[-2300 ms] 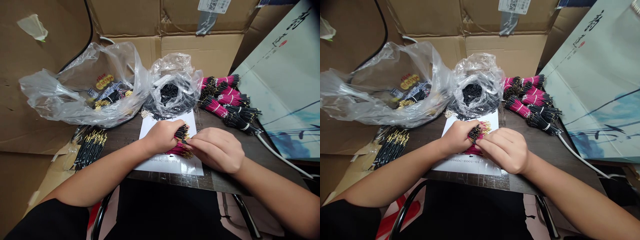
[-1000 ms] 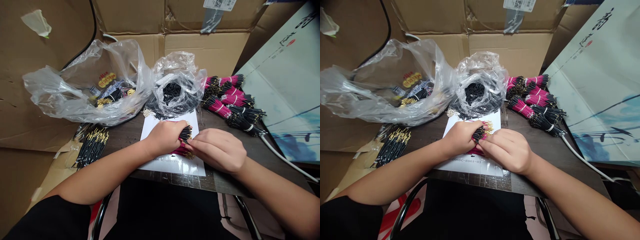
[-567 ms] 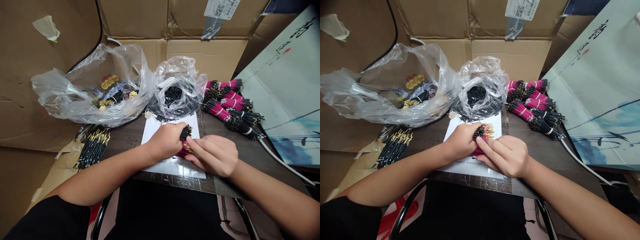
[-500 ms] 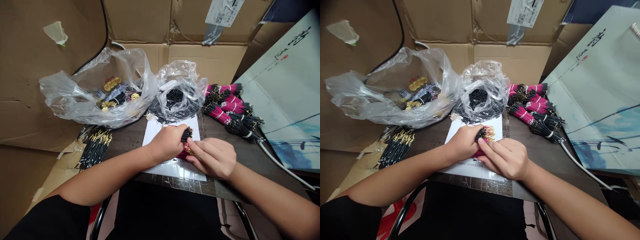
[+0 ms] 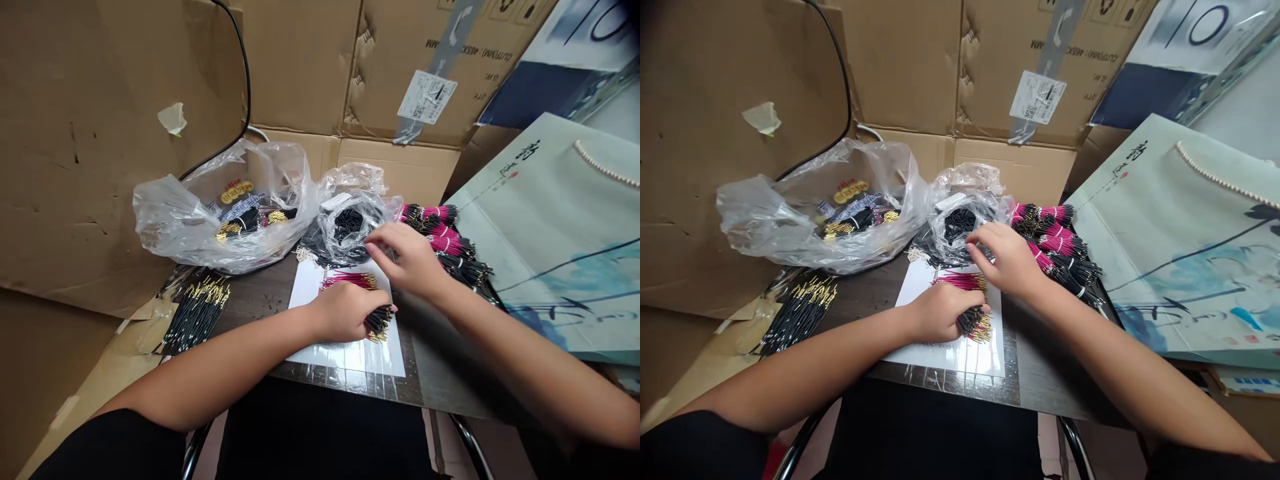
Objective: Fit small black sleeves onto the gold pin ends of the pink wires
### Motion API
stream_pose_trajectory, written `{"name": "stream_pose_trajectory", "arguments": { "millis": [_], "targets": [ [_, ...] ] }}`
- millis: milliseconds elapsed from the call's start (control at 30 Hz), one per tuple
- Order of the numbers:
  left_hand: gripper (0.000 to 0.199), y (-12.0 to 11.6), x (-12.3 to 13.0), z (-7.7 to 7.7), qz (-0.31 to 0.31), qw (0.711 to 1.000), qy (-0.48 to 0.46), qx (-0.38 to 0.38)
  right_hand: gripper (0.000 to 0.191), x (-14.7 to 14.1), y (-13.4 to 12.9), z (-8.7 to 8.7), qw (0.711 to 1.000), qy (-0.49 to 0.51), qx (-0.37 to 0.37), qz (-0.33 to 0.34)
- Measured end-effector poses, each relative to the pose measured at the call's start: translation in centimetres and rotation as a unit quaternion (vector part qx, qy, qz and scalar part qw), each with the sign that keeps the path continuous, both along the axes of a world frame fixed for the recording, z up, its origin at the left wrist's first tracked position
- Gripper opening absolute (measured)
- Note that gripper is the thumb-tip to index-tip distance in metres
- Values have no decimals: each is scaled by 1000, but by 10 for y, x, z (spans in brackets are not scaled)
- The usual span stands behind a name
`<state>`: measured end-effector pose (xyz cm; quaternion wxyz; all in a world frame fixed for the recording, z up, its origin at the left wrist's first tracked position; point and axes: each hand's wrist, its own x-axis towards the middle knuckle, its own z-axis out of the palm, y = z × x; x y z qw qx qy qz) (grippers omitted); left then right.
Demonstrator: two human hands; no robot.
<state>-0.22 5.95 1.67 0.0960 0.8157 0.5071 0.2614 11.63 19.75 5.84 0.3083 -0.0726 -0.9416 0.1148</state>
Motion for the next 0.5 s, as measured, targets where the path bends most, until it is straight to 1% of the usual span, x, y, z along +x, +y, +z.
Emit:
{"name": "stream_pose_trajectory", "arguments": {
  "millis": [67,133,167,200,300,333,433,500],
  "targets": [
    [18,2,-2,-2,-4,1000,22,22,16,-21,10,1,993,-103,23,45],
    [16,2,-2,-4,0,998,48,44,16,-39,13,-1,974,-196,38,102],
    [18,2,-2,-4,0,997,60,55,16,-46,13,-2,967,-224,50,111],
    [21,2,-2,-4,0,996,69,64,17,-52,12,-2,965,-234,59,106],
    [28,2,0,-4,-2,992,88,85,20,-67,9,-2,972,-216,64,69],
    [28,2,0,-4,-3,992,91,91,20,-71,9,-2,970,-222,67,68],
    [29,2,1,-5,-8,990,92,108,19,-79,5,-6,952,-281,87,84],
    [30,3,0,-6,-12,989,88,117,17,-82,0,-13,942,-310,100,76]
  ]
}}
